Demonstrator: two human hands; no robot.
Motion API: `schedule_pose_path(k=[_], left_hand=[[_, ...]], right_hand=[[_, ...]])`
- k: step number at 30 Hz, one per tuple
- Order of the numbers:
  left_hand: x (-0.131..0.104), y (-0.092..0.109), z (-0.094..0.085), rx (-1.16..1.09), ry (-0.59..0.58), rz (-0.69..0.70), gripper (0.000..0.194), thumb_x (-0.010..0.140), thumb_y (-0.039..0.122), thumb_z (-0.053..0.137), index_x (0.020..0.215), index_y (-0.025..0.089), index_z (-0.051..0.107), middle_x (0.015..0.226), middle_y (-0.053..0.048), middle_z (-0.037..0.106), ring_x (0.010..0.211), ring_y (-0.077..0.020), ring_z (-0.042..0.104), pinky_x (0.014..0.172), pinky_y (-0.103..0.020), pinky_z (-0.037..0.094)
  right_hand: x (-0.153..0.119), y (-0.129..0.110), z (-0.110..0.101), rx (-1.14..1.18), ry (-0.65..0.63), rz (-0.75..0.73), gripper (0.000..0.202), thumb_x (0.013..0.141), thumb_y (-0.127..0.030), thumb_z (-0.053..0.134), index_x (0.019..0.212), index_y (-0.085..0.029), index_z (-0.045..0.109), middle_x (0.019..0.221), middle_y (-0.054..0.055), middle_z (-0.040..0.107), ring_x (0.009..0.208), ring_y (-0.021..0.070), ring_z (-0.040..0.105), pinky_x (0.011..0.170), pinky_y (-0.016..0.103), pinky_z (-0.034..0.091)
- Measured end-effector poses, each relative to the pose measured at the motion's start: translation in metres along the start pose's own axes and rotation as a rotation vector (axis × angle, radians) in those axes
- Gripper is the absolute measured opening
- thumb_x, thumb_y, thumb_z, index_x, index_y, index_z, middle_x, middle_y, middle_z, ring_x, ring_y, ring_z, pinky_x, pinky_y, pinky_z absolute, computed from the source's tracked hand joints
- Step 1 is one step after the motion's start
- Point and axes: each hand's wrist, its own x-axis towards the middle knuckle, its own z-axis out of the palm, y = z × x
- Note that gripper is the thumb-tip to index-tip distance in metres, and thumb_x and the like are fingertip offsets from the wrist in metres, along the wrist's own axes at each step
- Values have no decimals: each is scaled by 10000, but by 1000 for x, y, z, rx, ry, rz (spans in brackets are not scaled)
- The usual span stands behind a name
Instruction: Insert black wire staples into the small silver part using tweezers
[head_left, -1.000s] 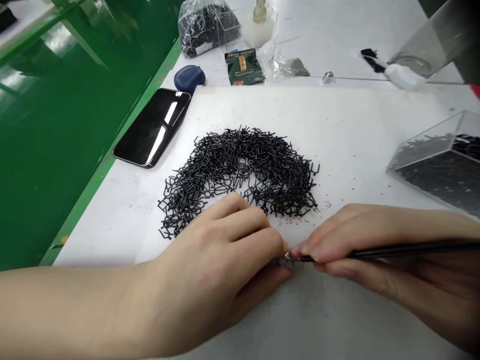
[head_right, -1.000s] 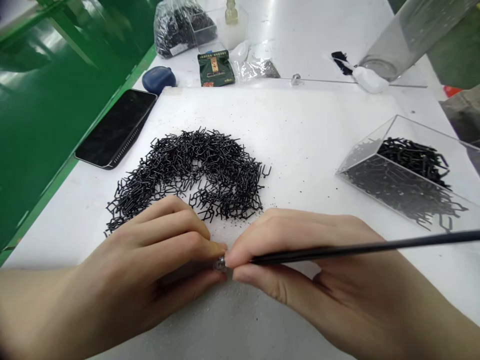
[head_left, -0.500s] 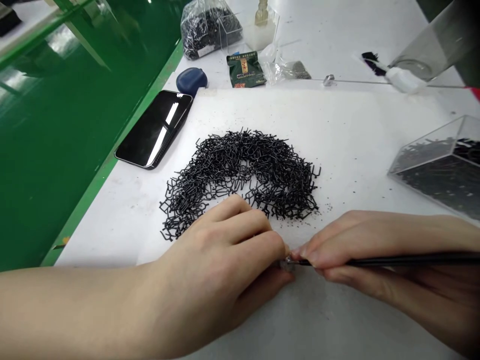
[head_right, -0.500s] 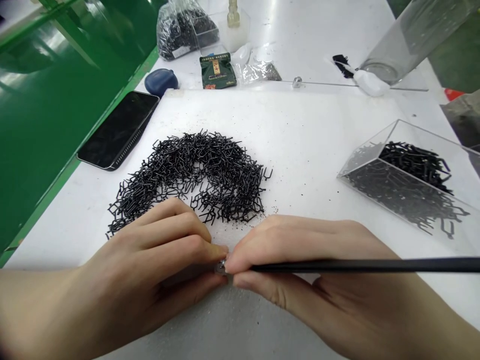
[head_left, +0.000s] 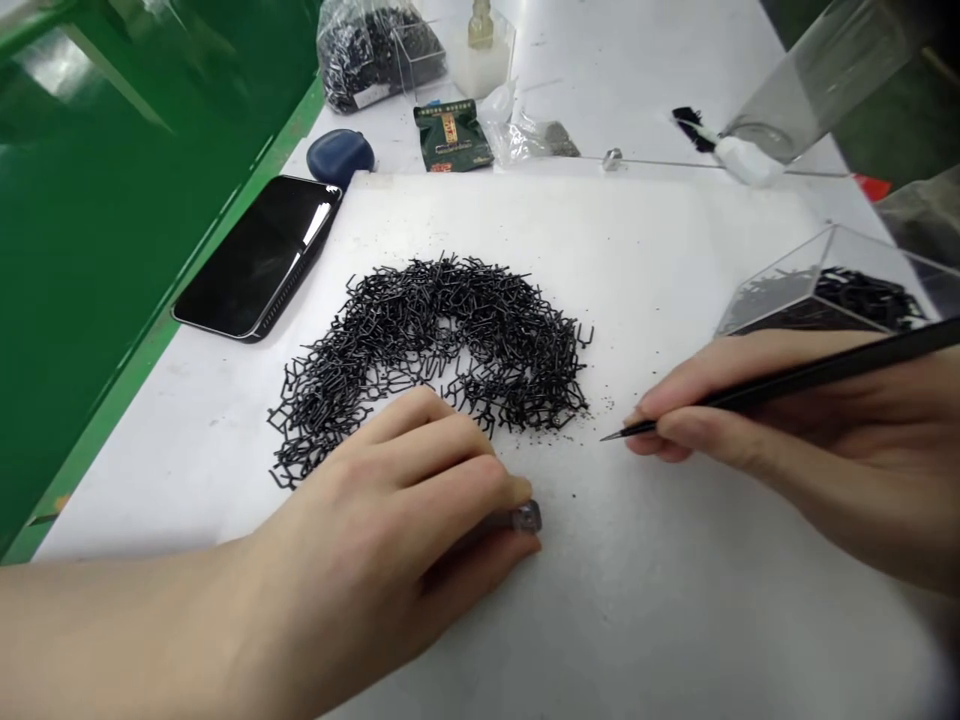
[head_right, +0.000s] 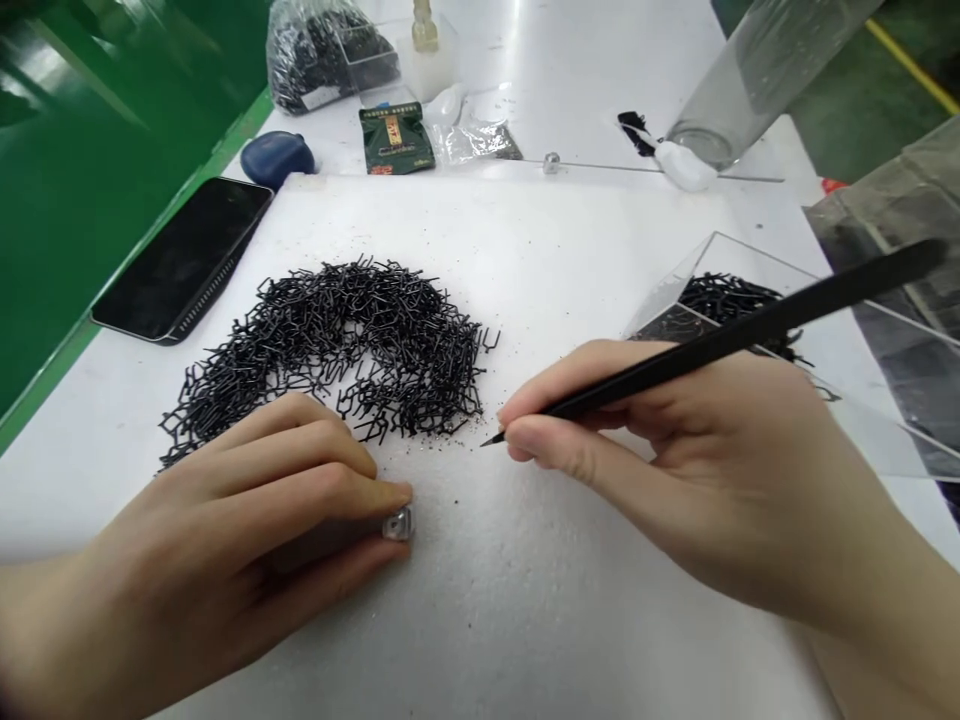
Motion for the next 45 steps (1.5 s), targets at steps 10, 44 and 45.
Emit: schedule_pose_path(k=[10,44,45], left_hand=[[-11,-6,6,-54,49,-31,73,1143,144,743,1132,215,757,974,8,716,975,-177,613,961,-306,537],[0,0,2,49,15,25,221,1191,185,695,1002,133,797,905,-16,760,884,-182,635,921,-342,546],[0,0,3,46,16,28,213,1190,177,693,1011,132,800,912,-19,761,887,-184,635,920,-344,544]], right_hand=[[14,-19,10,8,-98,0,62,989,-378,908,939,-341,916,873,-26,905,698,201,819,720,318,746],[-10,-26,39,196,-214,-57,38,1085,-403,854,1114,-421,871,985,-45,907,855,191,876,761,254,725],[-11,-24,40,167,-190,-66,52,1100,-453,834,1101,-421,874,977,-40,906,861,196,879,754,260,729]])
